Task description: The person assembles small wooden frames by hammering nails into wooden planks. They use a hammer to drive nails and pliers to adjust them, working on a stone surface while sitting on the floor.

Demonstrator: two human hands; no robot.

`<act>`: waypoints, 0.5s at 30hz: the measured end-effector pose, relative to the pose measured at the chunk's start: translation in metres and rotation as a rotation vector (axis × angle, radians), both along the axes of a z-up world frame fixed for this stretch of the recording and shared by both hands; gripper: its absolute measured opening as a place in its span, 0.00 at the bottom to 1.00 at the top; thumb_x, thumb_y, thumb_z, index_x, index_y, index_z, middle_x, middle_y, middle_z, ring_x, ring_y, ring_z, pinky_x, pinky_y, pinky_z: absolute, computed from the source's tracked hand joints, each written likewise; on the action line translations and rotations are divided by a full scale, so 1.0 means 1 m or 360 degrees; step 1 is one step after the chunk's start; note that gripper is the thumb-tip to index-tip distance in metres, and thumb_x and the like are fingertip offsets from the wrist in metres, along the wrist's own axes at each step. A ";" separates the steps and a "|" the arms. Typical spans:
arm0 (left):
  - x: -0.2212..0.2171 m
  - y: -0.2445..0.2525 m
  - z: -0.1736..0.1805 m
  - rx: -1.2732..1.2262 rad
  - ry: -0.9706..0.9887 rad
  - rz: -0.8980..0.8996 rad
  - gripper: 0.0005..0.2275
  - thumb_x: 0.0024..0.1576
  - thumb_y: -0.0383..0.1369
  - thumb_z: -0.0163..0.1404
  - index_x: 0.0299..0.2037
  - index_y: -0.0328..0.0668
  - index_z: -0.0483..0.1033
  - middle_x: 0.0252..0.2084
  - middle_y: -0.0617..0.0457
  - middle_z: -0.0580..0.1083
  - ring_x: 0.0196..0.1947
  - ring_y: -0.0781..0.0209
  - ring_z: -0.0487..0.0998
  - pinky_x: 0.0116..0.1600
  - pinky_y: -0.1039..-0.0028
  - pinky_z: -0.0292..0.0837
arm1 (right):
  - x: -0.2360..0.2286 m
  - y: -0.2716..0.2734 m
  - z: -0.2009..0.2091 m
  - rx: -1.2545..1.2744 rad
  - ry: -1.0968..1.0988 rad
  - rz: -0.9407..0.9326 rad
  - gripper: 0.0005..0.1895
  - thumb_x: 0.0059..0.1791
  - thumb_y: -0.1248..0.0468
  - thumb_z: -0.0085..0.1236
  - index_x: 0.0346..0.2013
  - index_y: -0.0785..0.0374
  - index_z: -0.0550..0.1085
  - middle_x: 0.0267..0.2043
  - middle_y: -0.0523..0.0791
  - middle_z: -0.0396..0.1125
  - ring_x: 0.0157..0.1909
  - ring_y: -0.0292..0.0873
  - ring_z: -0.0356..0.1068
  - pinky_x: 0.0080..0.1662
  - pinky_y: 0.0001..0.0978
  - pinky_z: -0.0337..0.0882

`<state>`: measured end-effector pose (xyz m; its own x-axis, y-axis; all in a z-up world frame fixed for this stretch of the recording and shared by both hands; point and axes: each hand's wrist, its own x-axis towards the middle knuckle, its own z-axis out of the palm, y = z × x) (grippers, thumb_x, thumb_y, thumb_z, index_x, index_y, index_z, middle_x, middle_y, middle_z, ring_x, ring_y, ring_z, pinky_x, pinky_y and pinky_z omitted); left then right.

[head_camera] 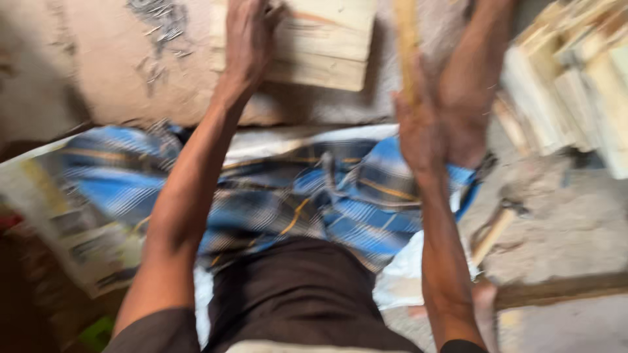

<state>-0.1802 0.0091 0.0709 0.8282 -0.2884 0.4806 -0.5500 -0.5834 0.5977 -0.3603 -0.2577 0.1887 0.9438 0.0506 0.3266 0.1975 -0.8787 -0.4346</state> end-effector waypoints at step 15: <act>0.027 -0.010 -0.024 0.0778 -0.0282 -0.0199 0.08 0.58 0.19 0.46 0.44 0.29 0.75 0.39 0.42 0.74 0.36 0.54 0.75 0.38 0.66 0.74 | -0.121 0.065 -0.011 0.1467 0.0945 -0.0849 0.37 0.55 0.62 0.56 0.77 0.54 0.54 0.36 0.45 0.66 0.21 0.30 0.59 0.21 0.23 0.64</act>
<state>-0.1534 -0.0004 0.0469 0.6915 -0.6051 0.3947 -0.7010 -0.6940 0.1641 -0.4817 -0.1931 0.1775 0.7902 -0.4120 -0.4537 -0.5354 -0.1036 -0.8382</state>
